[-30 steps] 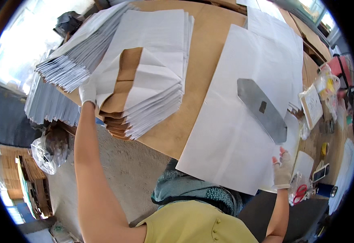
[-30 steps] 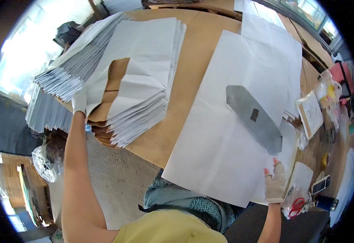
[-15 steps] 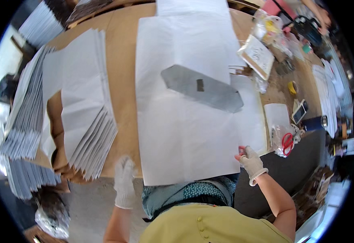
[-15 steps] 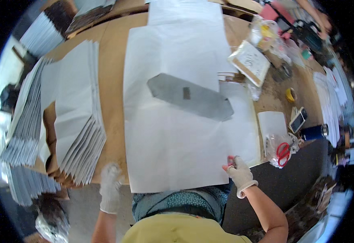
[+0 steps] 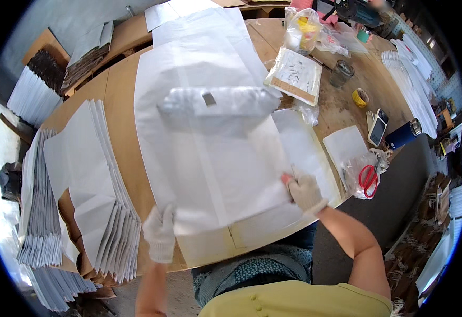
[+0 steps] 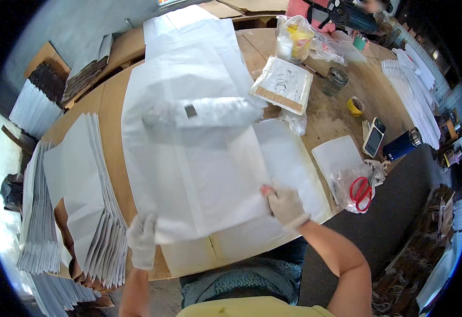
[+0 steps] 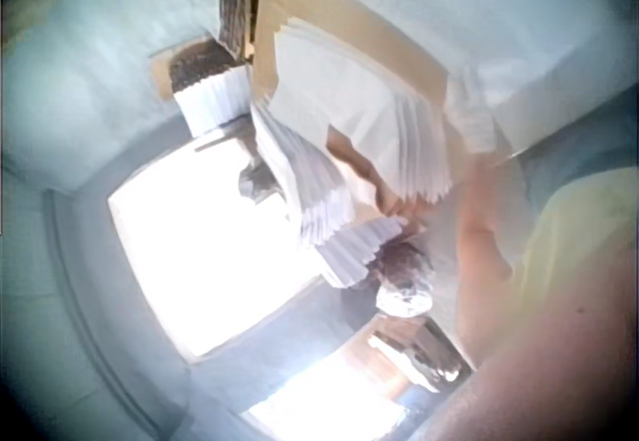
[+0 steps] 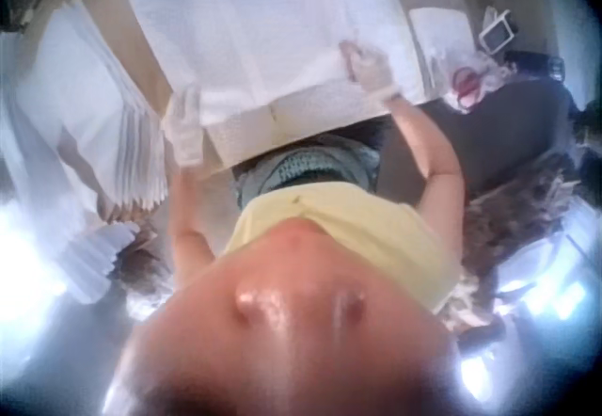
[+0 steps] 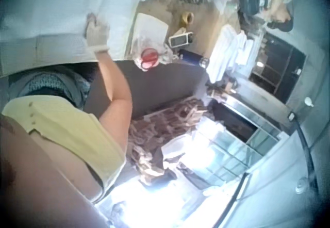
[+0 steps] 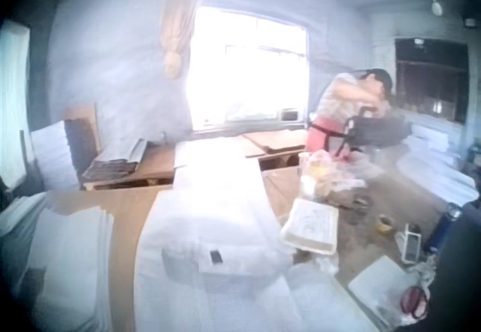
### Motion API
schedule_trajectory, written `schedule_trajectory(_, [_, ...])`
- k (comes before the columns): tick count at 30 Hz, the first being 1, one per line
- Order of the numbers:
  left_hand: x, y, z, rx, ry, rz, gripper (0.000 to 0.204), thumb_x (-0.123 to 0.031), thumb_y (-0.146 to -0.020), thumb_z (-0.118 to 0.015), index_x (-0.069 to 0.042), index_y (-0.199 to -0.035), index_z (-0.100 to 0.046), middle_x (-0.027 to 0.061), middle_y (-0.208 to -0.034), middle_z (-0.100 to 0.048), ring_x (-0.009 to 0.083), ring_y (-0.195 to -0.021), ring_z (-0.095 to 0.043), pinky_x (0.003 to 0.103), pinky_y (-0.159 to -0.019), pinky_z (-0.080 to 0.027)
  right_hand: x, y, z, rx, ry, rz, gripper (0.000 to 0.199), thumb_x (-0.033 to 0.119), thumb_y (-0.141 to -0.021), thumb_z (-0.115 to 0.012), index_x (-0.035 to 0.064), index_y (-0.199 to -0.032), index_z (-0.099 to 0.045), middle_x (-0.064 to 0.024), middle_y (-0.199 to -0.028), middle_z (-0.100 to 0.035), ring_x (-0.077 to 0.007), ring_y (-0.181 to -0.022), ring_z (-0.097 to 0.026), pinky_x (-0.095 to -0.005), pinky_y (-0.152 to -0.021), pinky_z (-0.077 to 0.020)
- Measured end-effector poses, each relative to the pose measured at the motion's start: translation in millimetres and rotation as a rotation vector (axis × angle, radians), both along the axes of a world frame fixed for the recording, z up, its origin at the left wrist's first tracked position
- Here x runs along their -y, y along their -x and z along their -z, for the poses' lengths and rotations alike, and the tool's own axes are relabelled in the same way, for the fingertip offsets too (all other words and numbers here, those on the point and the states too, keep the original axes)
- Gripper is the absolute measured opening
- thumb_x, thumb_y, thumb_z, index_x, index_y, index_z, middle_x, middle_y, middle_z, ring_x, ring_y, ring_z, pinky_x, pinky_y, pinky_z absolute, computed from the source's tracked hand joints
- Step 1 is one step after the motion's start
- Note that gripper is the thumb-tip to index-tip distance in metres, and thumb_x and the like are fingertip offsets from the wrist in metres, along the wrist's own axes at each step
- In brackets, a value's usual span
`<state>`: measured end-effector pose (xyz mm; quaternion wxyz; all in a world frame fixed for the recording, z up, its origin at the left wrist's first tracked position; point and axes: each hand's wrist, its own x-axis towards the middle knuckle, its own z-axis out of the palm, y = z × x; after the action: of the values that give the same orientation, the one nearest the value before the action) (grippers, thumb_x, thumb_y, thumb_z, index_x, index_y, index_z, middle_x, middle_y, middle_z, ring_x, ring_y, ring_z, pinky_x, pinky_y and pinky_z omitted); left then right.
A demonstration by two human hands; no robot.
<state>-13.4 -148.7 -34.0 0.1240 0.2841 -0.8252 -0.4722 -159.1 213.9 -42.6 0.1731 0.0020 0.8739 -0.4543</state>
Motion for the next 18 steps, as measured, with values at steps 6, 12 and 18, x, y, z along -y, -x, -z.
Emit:
schedule_trajectory(6, [33.3, 176.5, -24.6, -0.11, 0.173, -0.02, 0.03, -0.03, -0.101, -0.066, -0.002, -0.091, -0.07, 0.009, -0.067, -0.061, 0.0178, -0.059, -0.057, 0.036, -0.061, -0.047, 42.7, 171.9, -10.6, -0.537, -0.273, 0.015, 0.039, 0.039, -0.101, -0.062, 0.0028, -0.114, -0.065, -0.0279, -0.101, -0.072, -0.0503, -0.101, -0.066, -0.0554, -0.089, -0.0515])
schedule_trajectory(12, [69.4, 283.4, -5.6, 0.062, 0.515, -0.013, 0.034, -0.042, -0.099, -0.064, -0.01, -0.106, -0.073, 0.0158, -0.106, -0.069, 0.0337, -0.098, -0.067, 0.047, -0.089, -0.052, 84.1, 263.3, -4.3, -0.454, -0.583, 0.053, 0.038, 0.035, -0.102, -0.059, 0.0076, -0.128, -0.065, -0.0231, -0.133, -0.066, -0.0421, -0.123, -0.063, -0.0499, -0.106, -0.0505])
schedule_trajectory(18, [86.1, 308.4, 13.9, 0.248, 0.572, 0.003, 0.055, -0.046, -0.1, -0.061, -0.004, -0.134, -0.06, 0.0233, -0.13, -0.063, 0.0425, -0.118, -0.064, 0.051, -0.101, -0.052, 99.4, 262.8, 13.4, -0.481, -0.729, 0.127, 0.043, 0.04, -0.103, -0.057, 0.007, -0.129, -0.062, -0.0232, -0.139, -0.063, -0.0429, -0.124, -0.063, -0.053, -0.103, -0.0513])
